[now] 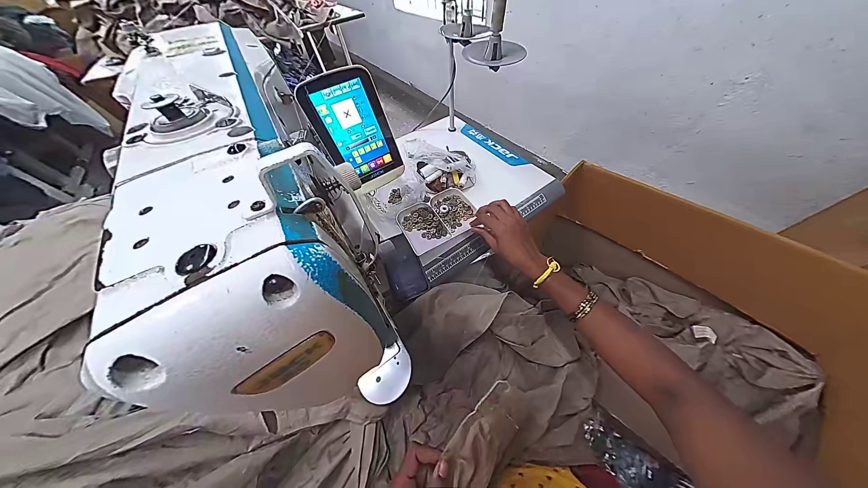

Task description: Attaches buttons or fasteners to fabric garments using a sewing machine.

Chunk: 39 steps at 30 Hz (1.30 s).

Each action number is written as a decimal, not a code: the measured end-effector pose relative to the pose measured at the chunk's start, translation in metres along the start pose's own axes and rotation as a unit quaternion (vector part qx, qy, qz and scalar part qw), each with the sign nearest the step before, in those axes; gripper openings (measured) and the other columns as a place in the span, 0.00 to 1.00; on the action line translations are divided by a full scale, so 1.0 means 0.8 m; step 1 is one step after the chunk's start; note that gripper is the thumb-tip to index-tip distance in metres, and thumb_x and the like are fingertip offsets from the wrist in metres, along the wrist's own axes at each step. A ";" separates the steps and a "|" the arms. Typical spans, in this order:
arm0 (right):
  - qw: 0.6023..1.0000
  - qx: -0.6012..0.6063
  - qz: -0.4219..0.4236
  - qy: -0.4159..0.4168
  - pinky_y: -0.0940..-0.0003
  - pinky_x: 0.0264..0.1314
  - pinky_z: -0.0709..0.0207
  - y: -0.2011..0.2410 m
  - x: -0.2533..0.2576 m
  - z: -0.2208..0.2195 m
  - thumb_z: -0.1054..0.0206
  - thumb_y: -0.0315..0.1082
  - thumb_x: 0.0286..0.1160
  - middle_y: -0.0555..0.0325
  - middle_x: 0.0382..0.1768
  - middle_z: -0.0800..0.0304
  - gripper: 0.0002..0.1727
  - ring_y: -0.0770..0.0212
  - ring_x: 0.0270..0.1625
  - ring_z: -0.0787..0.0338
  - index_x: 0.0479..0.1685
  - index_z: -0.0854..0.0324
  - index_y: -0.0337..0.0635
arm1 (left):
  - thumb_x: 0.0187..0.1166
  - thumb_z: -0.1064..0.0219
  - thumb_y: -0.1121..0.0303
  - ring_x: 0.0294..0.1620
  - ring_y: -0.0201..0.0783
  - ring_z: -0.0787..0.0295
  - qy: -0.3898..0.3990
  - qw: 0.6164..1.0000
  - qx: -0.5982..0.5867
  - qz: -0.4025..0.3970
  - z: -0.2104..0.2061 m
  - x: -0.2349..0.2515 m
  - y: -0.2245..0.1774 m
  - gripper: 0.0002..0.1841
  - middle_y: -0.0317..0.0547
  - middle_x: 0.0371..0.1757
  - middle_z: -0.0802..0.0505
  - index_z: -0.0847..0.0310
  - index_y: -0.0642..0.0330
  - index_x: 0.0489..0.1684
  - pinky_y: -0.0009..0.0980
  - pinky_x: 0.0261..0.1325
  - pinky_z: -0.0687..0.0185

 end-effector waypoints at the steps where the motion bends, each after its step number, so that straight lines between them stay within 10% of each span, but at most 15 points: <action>1: 0.999 0.043 -0.019 -0.008 0.46 0.60 0.20 -0.004 0.002 0.007 0.28 0.33 0.76 0.47 0.49 0.07 0.06 0.44 0.60 0.11 0.41 0.08 0.40 | 0.82 0.39 0.76 0.25 0.20 0.22 0.001 1.000 -0.001 0.001 0.001 0.000 0.000 0.04 0.29 0.27 0.15 0.21 0.67 0.46 0.21 0.31 0.23; 5: 0.955 0.233 -0.183 0.027 0.58 0.42 0.15 0.000 0.000 0.023 0.31 0.28 0.80 0.49 0.39 0.08 0.06 0.57 0.36 0.09 0.47 0.14 0.35 | 0.80 0.39 0.78 0.25 0.16 0.20 -0.006 1.000 -0.026 0.003 0.004 0.000 -0.007 0.04 0.23 0.26 0.14 0.20 0.62 0.44 0.18 0.32 0.22; 10: 0.877 0.397 -0.213 0.167 0.69 0.47 0.15 0.080 -0.002 -0.002 0.31 0.25 0.79 0.56 0.40 0.07 0.09 0.69 0.37 0.11 0.53 0.12 0.38 | 0.79 0.38 0.79 0.21 0.15 0.24 -0.021 0.999 -0.033 0.014 0.004 0.002 -0.021 0.05 0.23 0.22 0.16 0.19 0.62 0.44 0.16 0.28 0.27; 22: 0.944 0.091 0.312 -0.048 0.67 0.33 0.19 0.336 -0.038 0.057 0.31 0.30 0.71 0.53 0.26 0.11 0.08 0.55 0.34 0.09 0.24 0.15 0.43 | 0.81 0.34 0.70 0.25 0.16 0.22 -0.010 0.999 -0.024 -0.028 0.009 0.002 -0.020 0.05 0.28 0.27 0.13 0.16 0.61 0.43 0.15 0.32 0.24; 26: 0.944 0.259 0.195 0.064 0.70 0.46 0.15 0.308 -0.038 0.054 0.32 0.34 0.78 0.50 0.37 0.07 0.08 0.59 0.43 0.07 0.35 0.13 0.38 | 0.82 0.34 0.68 0.25 0.15 0.24 -0.017 0.998 0.007 -0.061 0.020 0.004 -0.047 0.06 0.29 0.26 0.14 0.15 0.61 0.43 0.15 0.31 0.26; 31: 0.889 0.375 0.133 0.225 0.67 0.47 0.19 0.303 -0.096 0.032 0.38 0.61 0.81 0.57 0.36 0.09 0.28 0.63 0.38 0.11 0.50 0.16 0.42 | 0.84 0.35 0.60 0.30 0.20 0.15 -0.074 0.968 0.162 -0.175 0.050 0.019 -0.112 0.13 0.38 0.31 0.07 0.12 0.60 0.43 0.18 0.38 0.18; 33: 0.895 0.378 0.086 0.222 0.63 0.57 0.19 0.289 -0.093 0.024 0.34 0.54 0.81 0.56 0.38 0.10 0.23 0.63 0.42 0.11 0.52 0.17 0.41 | 0.84 0.35 0.61 0.27 0.21 0.17 -0.107 0.954 0.212 -0.183 0.066 0.034 -0.130 0.13 0.37 0.30 0.08 0.11 0.61 0.50 0.19 0.34 0.20; 39: 0.889 0.412 -0.051 0.195 0.80 0.37 0.28 0.256 -0.050 -0.010 0.29 0.45 0.78 0.65 0.29 0.18 0.17 0.78 0.31 0.23 0.47 0.20 0.39 | 0.74 0.28 0.56 0.25 0.22 0.22 -0.184 0.970 0.151 -0.048 0.124 0.063 -0.113 0.42 0.28 0.27 0.19 0.47 0.72 0.82 0.22 0.34 0.20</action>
Point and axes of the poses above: each hand's wrist, its own x-axis towards the middle knuckle, its own z-axis out of the back of the hand, y = z × x, the point moved 10 cm from there along x, towards the middle knuckle
